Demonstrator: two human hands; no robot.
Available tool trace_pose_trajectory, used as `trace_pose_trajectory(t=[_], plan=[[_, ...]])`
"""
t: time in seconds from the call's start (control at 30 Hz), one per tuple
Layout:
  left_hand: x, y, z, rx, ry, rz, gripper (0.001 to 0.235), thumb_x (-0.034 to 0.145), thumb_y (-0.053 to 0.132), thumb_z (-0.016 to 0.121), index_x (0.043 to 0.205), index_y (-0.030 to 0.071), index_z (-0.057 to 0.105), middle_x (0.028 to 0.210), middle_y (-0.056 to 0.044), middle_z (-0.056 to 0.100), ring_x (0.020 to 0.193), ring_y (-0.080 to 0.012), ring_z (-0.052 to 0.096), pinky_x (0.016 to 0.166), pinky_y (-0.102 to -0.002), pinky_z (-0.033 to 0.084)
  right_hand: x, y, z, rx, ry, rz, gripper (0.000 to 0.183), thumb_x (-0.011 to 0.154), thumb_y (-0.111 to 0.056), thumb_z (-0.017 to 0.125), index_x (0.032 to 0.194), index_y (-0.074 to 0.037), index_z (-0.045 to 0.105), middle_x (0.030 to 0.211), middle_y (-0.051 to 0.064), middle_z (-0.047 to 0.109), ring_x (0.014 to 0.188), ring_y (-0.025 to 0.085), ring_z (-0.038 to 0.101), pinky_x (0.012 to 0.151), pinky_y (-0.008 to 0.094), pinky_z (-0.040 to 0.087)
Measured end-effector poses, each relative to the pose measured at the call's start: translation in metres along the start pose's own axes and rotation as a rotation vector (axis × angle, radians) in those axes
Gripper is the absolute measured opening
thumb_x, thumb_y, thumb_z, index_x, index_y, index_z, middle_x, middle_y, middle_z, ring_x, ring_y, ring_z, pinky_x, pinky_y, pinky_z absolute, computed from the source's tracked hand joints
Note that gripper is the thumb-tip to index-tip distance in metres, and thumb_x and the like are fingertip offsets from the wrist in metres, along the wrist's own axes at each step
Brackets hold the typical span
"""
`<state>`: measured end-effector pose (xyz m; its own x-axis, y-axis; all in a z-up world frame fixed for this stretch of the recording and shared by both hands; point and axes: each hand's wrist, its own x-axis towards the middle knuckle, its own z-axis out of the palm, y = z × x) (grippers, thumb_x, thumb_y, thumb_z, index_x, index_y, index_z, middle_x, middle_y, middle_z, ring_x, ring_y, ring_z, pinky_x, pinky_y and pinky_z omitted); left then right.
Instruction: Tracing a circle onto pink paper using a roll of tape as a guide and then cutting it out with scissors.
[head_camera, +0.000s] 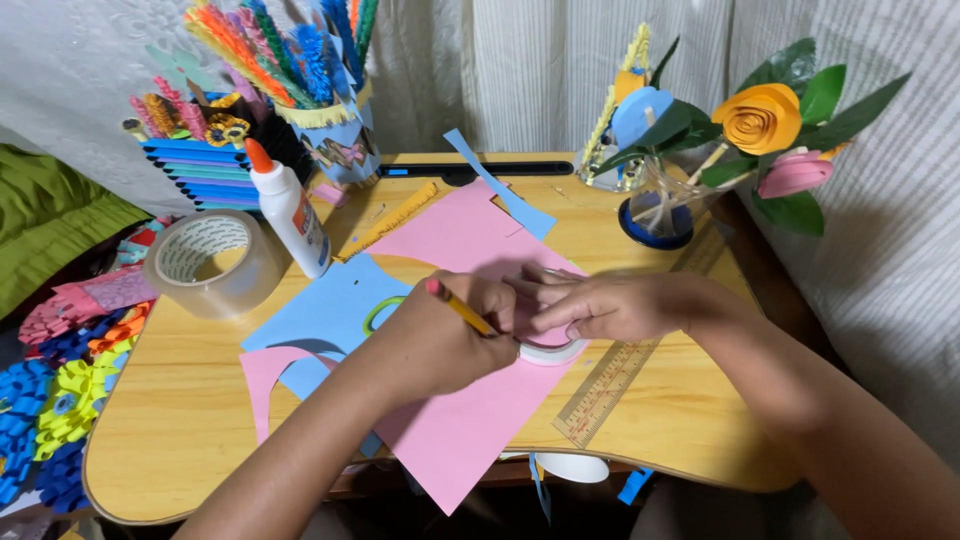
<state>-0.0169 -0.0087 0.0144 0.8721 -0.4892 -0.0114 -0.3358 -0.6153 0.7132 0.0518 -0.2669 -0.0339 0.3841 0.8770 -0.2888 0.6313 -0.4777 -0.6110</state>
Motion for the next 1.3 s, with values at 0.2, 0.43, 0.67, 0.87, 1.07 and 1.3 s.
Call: trace_pose_trajectory(t=[0.2, 0.43, 0.67, 0.87, 1.07, 1.3], plan=[[0.018, -0.025, -0.012, -0.119, -0.030, -0.002, 0.011, 0.073, 0.018, 0.073, 0.071, 0.007, 0.072, 0.059, -0.011, 0.069, 0.064, -0.0251, 0.069, 0.068, -0.035, 0.057, 0.001, -0.001, 0.001, 0.011, -0.013, 0.041, 0.057, 0.100, -0.004, 0.046, 0.153, -0.025, 0.053, 0.173, 0.006, 0.007, 0.156, 0.031, -0.007, 0.124, 0.048, 0.002], [0.033, -0.034, -0.026, -0.117, -0.012, -0.033, 0.010, 0.074, 0.022, 0.073, 0.070, 0.013, 0.073, 0.053, -0.002, 0.068, 0.057, -0.0178, 0.067, 0.066, -0.028, 0.054, 0.001, -0.016, -0.001, 0.086, 0.021, 0.051, 0.057, 0.098, -0.002, 0.046, 0.151, -0.019, 0.057, 0.172, 0.013, 0.006, 0.155, 0.035, -0.010, 0.122, 0.051, 0.000], [0.050, -0.029, -0.029, 0.031, 0.032, -0.025, 0.012, 0.075, 0.018, 0.069, 0.076, 0.007, 0.073, 0.056, -0.006, 0.067, 0.058, -0.0228, 0.069, 0.068, -0.032, 0.055, 0.005, -0.017, 0.004, 0.083, 0.047, 0.038, 0.059, 0.095, 0.000, 0.046, 0.150, -0.017, 0.059, 0.172, 0.012, 0.006, 0.154, 0.036, -0.011, 0.122, 0.052, -0.001], [0.067, -0.023, -0.027, 0.086, 0.119, 0.010, 0.013, 0.071, 0.015, 0.071, 0.080, 0.006, 0.074, 0.068, -0.014, 0.066, 0.072, -0.0314, 0.072, 0.071, -0.037, 0.058, 0.004, -0.013, 0.010, 0.104, 0.073, 0.029, 0.056, 0.097, -0.005, 0.047, 0.150, -0.017, 0.059, 0.173, 0.009, 0.003, 0.155, 0.032, -0.012, 0.121, 0.052, -0.004], [0.073, -0.013, -0.026, 0.143, 0.132, 0.028, 0.015, 0.068, 0.012, 0.068, 0.079, 0.003, 0.073, 0.067, -0.015, 0.063, 0.074, -0.0356, 0.070, 0.068, -0.041, 0.056, 0.002, -0.002, 0.016, 0.008, 0.104, -0.051, 0.057, 0.096, -0.027, 0.067, 0.151, -0.019, 0.057, 0.173, 0.008, 0.001, 0.154, 0.032, -0.013, 0.120, 0.054, -0.004], [0.089, -0.014, -0.020, 0.211, 0.131, 0.018, 0.017, 0.070, 0.019, 0.070, 0.079, 0.006, 0.077, 0.071, -0.015, 0.067, 0.079, -0.0365, 0.072, 0.074, -0.042, 0.057, 0.001, -0.007, 0.015, 0.002, 0.148, -0.097, 0.066, 0.091, -0.036, 0.076, 0.151, -0.018, 0.056, 0.173, 0.012, 0.002, 0.155, 0.035, -0.011, 0.120, 0.057, -0.003]])
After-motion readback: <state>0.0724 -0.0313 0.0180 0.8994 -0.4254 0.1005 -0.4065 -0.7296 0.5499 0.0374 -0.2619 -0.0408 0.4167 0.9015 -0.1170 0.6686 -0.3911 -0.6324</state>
